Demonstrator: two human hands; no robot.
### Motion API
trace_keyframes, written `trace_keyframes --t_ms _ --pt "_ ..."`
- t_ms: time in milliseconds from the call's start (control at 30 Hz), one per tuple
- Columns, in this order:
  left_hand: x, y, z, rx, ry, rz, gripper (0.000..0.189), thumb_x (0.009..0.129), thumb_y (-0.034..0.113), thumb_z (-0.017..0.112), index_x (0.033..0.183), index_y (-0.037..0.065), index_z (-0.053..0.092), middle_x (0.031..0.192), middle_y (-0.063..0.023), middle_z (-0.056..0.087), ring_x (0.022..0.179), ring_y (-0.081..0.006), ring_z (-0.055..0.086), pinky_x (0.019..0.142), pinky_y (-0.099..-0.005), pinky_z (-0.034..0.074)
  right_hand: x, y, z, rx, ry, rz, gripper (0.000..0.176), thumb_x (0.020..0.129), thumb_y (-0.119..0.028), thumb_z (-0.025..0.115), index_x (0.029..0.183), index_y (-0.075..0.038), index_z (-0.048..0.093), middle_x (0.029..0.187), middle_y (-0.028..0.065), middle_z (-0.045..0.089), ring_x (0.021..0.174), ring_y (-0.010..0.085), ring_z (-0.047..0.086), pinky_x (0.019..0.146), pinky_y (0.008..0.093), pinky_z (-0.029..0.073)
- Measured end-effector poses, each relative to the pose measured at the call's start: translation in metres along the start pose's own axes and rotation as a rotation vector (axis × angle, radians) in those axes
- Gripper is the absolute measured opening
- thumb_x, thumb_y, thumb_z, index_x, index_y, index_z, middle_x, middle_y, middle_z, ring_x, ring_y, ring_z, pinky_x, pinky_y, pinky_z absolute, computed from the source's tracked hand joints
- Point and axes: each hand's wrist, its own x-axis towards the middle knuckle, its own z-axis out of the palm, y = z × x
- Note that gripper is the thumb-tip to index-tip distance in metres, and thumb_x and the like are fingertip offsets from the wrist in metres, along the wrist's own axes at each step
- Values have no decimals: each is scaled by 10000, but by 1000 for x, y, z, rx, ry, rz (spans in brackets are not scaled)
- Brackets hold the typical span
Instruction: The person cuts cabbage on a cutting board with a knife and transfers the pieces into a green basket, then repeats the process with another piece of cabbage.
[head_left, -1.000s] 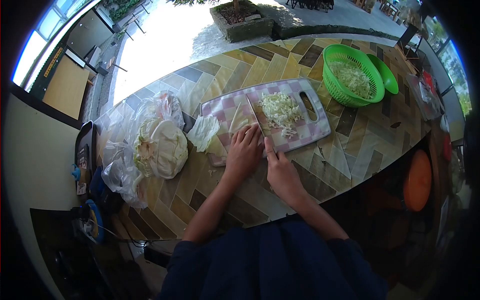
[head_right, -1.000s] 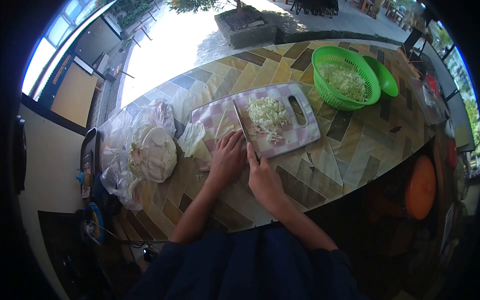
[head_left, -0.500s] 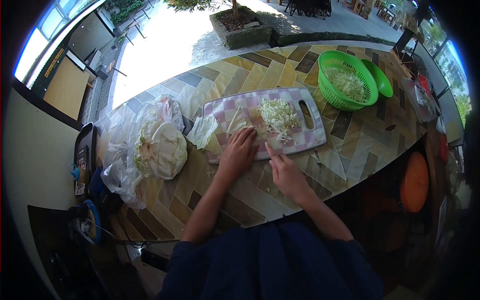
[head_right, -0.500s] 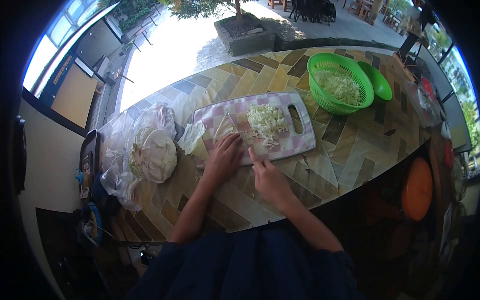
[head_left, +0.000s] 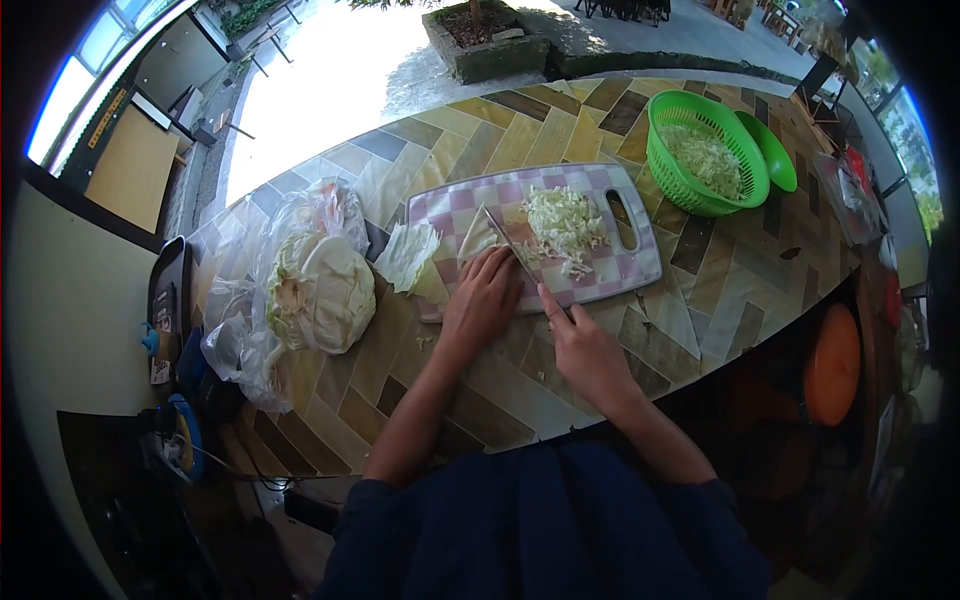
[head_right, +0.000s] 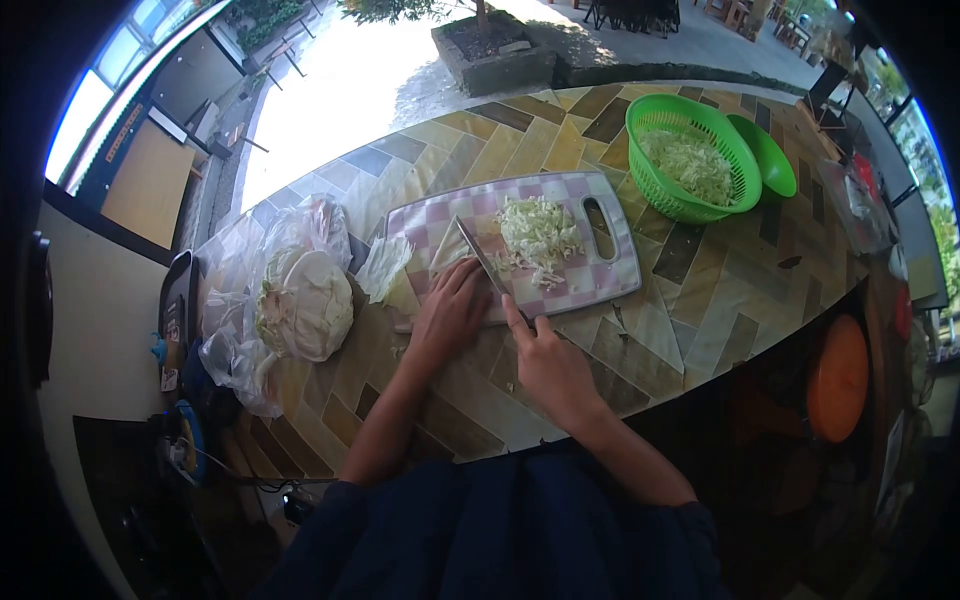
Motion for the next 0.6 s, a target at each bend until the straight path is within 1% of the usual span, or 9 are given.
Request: trace_keyframes --t_ms 100,200,300,500,600 --pt "0 -1 1 10 -12 0 398 887 199 603 1219 -19 568 1303 -140 536 1259 -296 467 1066 -409 361 3 4 -6 125 42 -7 580 939 -112 492 1490 -139 314 942 220 561 761 414 639 673 484 534" --pt "0 0 1 34 -14 4 403 889 208 602 1225 -11 567 1310 -129 532 1267 -287 458 1068 -410 357 4 7 -4 176 42 -21 557 957 -138 492 1487 -141 321 947 228 564 794 423 631 702 492 524" --pt "0 2 0 45 -18 1 404 889 213 602 1226 -8 567 1309 -128 533 1269 -286 456 1069 -410 354 3 8 -2 163 24 -20 554 956 -137 494 1485 -141 329 977 230 571 776 409 639 678 486 530" --pt "1 3 0 37 -29 -13 419 884 206 605 1238 -13 551 1315 -137 529 1271 -290 454 1072 -412 351 4 6 12 11 3 -8 648 895 -56 502 1502 -135 289 1002 231 576 736 393 656 634 463 549" --pt "1 3 -2 44 -29 -10 417 883 196 602 1238 -16 547 1312 -144 531 1266 -295 458 1070 -412 352 13 9 26 4 50 -23 690 867 -36 507 1507 -129 270 996 238 576 731 405 654 642 463 553"
